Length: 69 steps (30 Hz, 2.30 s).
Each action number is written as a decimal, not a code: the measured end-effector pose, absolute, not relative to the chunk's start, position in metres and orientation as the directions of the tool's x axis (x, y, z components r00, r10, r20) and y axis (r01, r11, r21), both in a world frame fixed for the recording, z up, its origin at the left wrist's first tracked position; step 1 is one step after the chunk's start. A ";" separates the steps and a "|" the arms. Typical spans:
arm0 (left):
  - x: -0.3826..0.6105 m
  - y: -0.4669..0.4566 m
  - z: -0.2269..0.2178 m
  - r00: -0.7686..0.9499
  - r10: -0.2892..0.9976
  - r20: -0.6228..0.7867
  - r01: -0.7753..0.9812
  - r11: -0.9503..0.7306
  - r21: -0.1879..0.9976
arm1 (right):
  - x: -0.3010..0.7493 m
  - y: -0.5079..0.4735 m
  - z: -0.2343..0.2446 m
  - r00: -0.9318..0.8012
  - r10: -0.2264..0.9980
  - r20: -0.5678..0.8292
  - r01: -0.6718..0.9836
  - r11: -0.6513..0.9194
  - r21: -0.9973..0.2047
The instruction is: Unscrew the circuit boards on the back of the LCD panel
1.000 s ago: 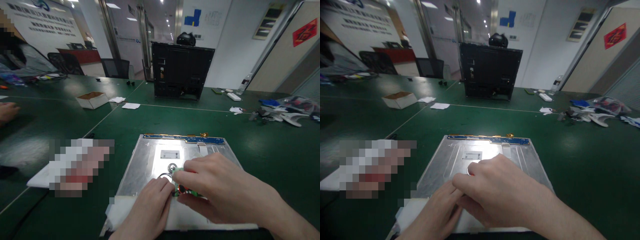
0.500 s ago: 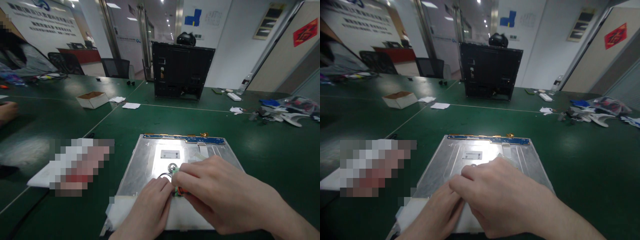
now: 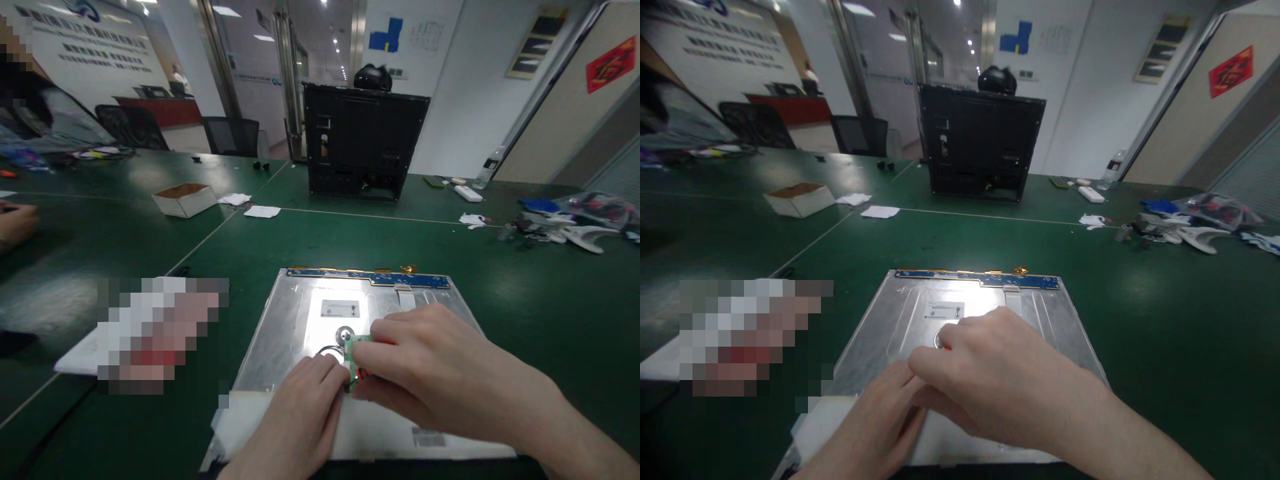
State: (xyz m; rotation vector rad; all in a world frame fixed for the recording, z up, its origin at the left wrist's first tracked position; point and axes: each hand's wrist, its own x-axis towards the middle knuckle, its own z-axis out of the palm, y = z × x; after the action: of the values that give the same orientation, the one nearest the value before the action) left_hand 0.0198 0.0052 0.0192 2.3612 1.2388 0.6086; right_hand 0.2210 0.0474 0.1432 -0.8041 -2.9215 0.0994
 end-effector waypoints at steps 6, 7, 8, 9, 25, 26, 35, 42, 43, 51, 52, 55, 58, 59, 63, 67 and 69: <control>0.020 0.006 0.015 0.509 0.832 0.222 0.657 -0.542 0.524 | 0.220 0.046 0.145 -0.852 0.520 0.058 0.512 0.852 -0.108; 0.020 0.006 0.015 0.508 0.832 0.221 0.657 -0.541 0.525 | 0.220 0.046 0.146 -0.853 0.519 0.057 0.511 0.852 -0.117; 0.020 0.006 0.016 0.508 0.834 0.214 0.658 -0.536 0.528 | 0.220 0.045 0.147 -0.852 0.520 0.058 0.511 0.850 -0.128; 0.020 0.006 0.016 0.506 0.836 0.213 0.659 -0.534 0.529 | 0.220 0.045 0.148 -0.851 0.522 0.056 0.511 0.848 -0.139; 0.020 0.004 0.021 0.515 0.843 0.155 0.671 -0.509 0.540 | 0.220 0.048 0.143 -0.824 0.560 0.083 0.551 0.827 -0.110; 0.020 0.004 0.021 0.512 0.843 0.166 0.671 -0.513 0.535 | 0.220 0.048 0.143 -0.828 0.555 0.080 0.546 0.831 -0.110; 0.021 0.006 0.021 0.505 0.834 0.224 0.662 -0.540 0.520 | 0.219 0.044 0.151 -0.865 0.501 0.017 0.490 0.853 -0.182; 0.021 0.006 0.022 0.505 0.841 0.195 0.663 -0.522 0.536 | 0.219 0.043 0.150 -0.858 0.513 0.032 0.499 0.846 -0.187; 0.021 0.006 0.023 0.508 0.842 0.181 0.663 -0.517 0.541 | 0.219 0.043 0.150 -0.853 0.520 0.038 0.506 0.844 -0.179; 0.021 0.007 0.021 0.522 0.837 0.163 0.668 -0.520 0.533 | 0.219 0.046 0.144 -0.836 0.543 0.077 0.538 0.840 -0.071; 0.021 0.007 0.021 0.522 0.835 0.174 0.666 -0.526 0.529 | 0.219 0.046 0.144 -0.841 0.536 0.077 0.531 0.844 -0.074; 0.021 0.007 0.019 0.522 0.830 0.198 0.662 -0.540 0.520 | 0.219 0.045 0.145 -0.850 0.520 0.077 0.513 0.853 -0.095; 0.022 0.007 0.018 0.523 0.824 0.218 0.657 -0.553 0.512 | 0.221 0.043 0.147 -0.860 0.506 0.070 0.495 0.859 -0.132; 0.021 0.006 0.017 0.523 0.821 0.227 0.654 -0.558 0.511 | 0.221 0.042 0.147 -0.863 0.501 0.064 0.488 0.860 -0.148; 0.021 0.005 0.018 0.527 0.815 0.241 0.643 -0.568 0.514 | 0.221 0.041 0.149 -0.865 0.499 0.046 0.483 0.855 -0.187; 0.021 0.006 0.022 0.527 0.827 0.198 0.661 -0.545 0.516 | 0.220 0.045 0.148 -0.849 0.526 0.053 0.513 0.844 -0.153; 0.020 0.006 0.023 0.530 0.828 0.182 0.668 -0.540 0.513 | 0.220 0.046 0.146 -0.846 0.529 0.061 0.520 0.845 -0.125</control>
State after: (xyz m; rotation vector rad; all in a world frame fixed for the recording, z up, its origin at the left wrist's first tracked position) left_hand 0.0204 0.0060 0.0227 2.3909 1.2296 0.5799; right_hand 0.2201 0.0458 0.1462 -0.8342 -2.9276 0.1575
